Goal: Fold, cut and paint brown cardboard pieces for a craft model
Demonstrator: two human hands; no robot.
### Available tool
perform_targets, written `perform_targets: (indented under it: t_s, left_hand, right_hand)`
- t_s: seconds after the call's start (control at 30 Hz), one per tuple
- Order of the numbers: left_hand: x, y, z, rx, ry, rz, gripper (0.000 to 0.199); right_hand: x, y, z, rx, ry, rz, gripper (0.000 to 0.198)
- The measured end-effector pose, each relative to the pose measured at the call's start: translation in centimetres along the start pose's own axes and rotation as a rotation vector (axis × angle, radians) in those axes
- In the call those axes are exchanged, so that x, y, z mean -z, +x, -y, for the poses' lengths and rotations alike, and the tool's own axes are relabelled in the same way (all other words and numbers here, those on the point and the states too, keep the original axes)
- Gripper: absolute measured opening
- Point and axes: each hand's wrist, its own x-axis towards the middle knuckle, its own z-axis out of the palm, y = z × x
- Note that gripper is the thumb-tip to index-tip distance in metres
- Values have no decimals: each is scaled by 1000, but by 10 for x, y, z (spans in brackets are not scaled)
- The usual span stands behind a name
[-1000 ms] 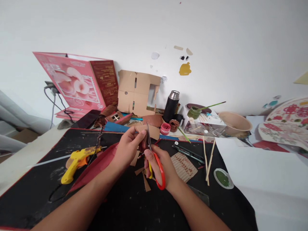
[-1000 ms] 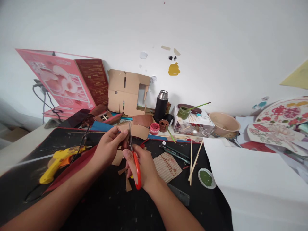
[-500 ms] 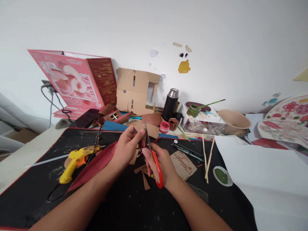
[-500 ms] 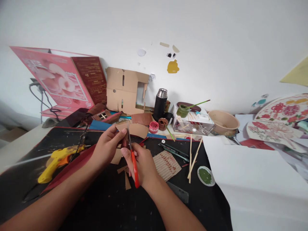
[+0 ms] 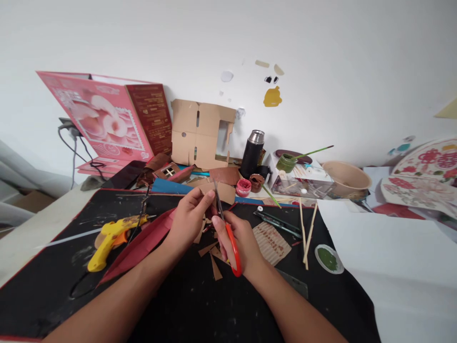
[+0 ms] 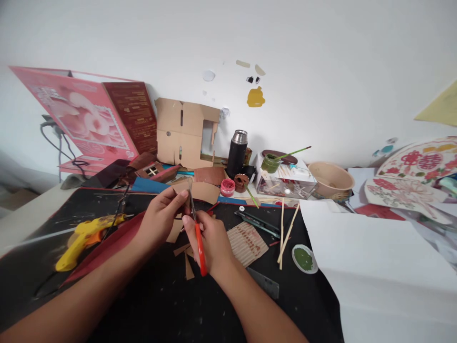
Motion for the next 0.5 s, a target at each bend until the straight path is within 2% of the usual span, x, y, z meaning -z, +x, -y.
perform_targets:
  t_s: [0.5]
  left_hand:
    - [-1, 2, 6, 51, -94, 31, 40]
  right_hand:
    - [-2, 0, 0, -21, -12, -46, 42]
